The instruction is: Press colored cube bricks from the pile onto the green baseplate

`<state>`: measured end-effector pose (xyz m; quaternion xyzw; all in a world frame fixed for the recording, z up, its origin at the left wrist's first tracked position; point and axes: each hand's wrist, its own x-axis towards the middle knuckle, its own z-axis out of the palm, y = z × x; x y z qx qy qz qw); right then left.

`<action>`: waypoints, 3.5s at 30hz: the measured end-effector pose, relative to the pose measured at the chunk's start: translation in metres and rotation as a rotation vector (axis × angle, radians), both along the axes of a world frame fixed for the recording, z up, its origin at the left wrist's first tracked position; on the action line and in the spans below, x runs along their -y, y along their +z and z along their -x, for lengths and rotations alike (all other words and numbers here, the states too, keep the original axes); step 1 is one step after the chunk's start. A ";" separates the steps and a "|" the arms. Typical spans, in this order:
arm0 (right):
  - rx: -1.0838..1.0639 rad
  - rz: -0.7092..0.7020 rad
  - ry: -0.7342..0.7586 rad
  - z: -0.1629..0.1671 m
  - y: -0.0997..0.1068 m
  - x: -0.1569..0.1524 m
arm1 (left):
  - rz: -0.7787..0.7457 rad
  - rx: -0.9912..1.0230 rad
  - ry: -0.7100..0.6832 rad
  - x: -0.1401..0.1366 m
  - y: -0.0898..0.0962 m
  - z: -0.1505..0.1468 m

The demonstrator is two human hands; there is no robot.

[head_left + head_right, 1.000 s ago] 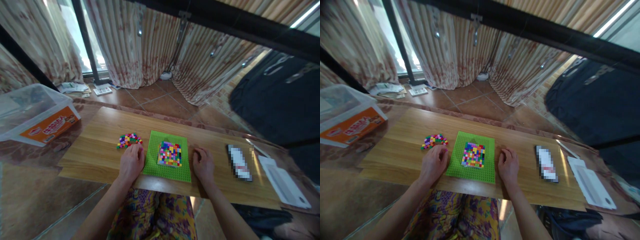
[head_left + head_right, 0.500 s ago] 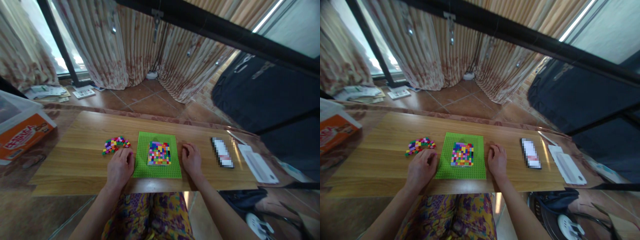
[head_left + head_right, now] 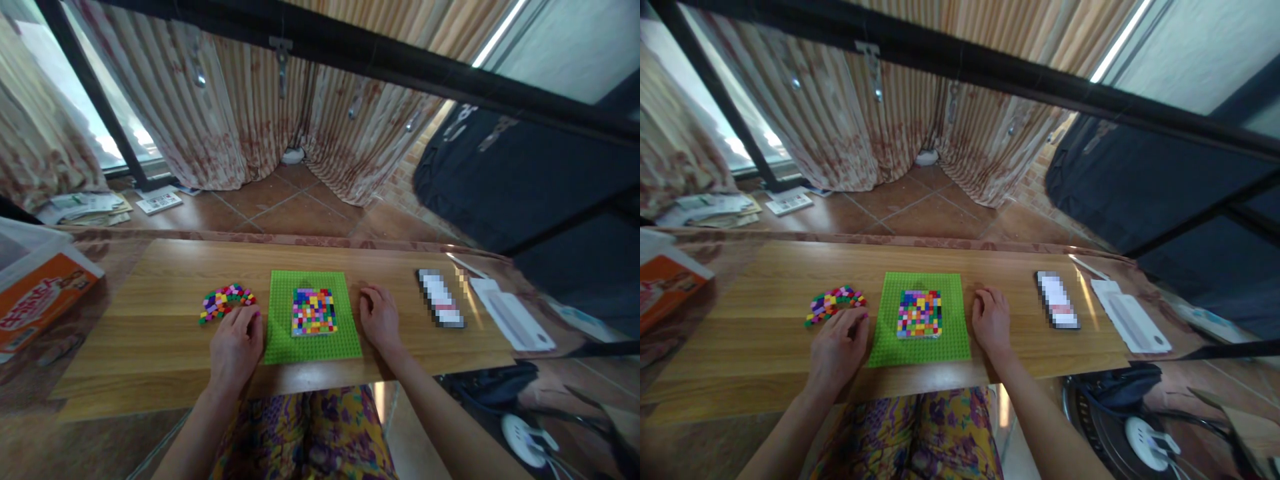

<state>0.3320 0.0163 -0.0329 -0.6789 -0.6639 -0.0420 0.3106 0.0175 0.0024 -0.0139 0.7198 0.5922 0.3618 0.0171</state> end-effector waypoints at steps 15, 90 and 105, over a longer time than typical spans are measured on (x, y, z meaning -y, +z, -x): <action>0.021 -0.006 -0.029 0.004 -0.002 -0.001 | 0.013 0.001 -0.019 -0.002 -0.001 0.004; 0.098 0.043 -0.155 -0.053 -0.005 -0.029 | 0.042 0.220 -0.278 0.049 0.049 -0.066; 0.118 0.043 -0.146 -0.054 0.001 -0.027 | -0.136 0.215 -0.191 0.033 0.025 -0.074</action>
